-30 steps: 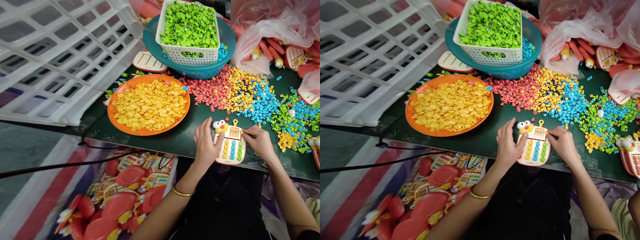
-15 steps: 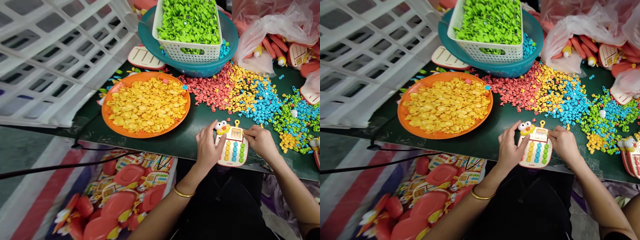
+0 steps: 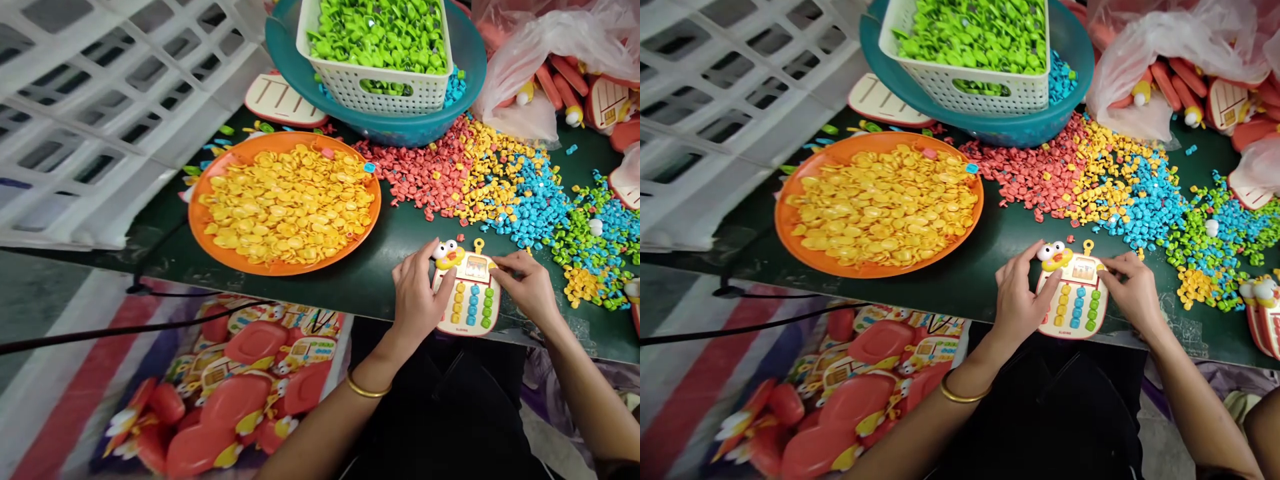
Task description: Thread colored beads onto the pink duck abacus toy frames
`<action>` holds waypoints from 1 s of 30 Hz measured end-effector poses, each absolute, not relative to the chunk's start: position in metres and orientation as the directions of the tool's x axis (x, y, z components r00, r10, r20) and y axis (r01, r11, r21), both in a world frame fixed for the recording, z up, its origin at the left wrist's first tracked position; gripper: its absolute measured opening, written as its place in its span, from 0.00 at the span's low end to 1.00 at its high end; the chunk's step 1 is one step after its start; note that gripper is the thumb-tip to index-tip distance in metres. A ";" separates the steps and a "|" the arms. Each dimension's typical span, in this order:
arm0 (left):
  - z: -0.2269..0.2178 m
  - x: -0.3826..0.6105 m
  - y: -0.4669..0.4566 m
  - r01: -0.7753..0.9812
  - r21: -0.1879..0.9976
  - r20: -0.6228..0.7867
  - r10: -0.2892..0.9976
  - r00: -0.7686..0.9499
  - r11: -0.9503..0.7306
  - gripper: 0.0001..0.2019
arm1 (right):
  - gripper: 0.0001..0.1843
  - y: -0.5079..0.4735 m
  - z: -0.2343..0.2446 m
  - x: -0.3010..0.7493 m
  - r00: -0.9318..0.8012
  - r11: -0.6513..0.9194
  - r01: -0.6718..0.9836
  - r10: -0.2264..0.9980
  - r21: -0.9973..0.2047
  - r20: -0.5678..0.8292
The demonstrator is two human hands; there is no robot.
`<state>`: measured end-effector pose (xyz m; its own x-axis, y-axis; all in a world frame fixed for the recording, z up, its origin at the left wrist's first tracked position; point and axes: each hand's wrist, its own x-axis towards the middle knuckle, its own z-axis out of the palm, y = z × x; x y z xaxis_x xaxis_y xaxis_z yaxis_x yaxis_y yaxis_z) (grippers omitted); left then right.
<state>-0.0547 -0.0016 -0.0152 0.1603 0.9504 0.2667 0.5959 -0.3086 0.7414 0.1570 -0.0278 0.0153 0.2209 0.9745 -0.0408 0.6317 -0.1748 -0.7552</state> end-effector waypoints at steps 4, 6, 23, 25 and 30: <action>-0.015 -0.057 -0.002 0.543 0.736 0.358 0.913 0.197 -0.405 0.25 | 0.26 -0.019 0.022 0.164 0.215 -0.378 0.299 0.921 -0.876 -0.324; -0.015 -0.057 -0.004 0.502 0.725 0.430 0.879 0.204 -0.471 0.26 | 0.25 -0.022 0.027 0.163 0.115 -0.441 0.162 0.897 -0.883 -0.427; -0.022 -0.055 -0.026 0.068 0.927 0.371 0.928 -0.040 -0.368 0.34 | 0.15 -0.057 0.015 0.076 0.527 -0.068 0.186 0.849 -0.980 0.040; -0.016 -0.061 -0.029 -0.034 0.981 0.190 0.982 0.005 -0.190 0.36 | 0.16 -0.054 0.015 0.069 0.518 -0.034 0.181 0.853 -0.983 0.066; -0.005 -0.094 -0.032 -0.029 0.987 -0.159 0.987 -0.009 0.159 0.30 | 0.17 -0.045 0.017 0.047 0.412 0.074 0.168 0.901 -0.983 0.138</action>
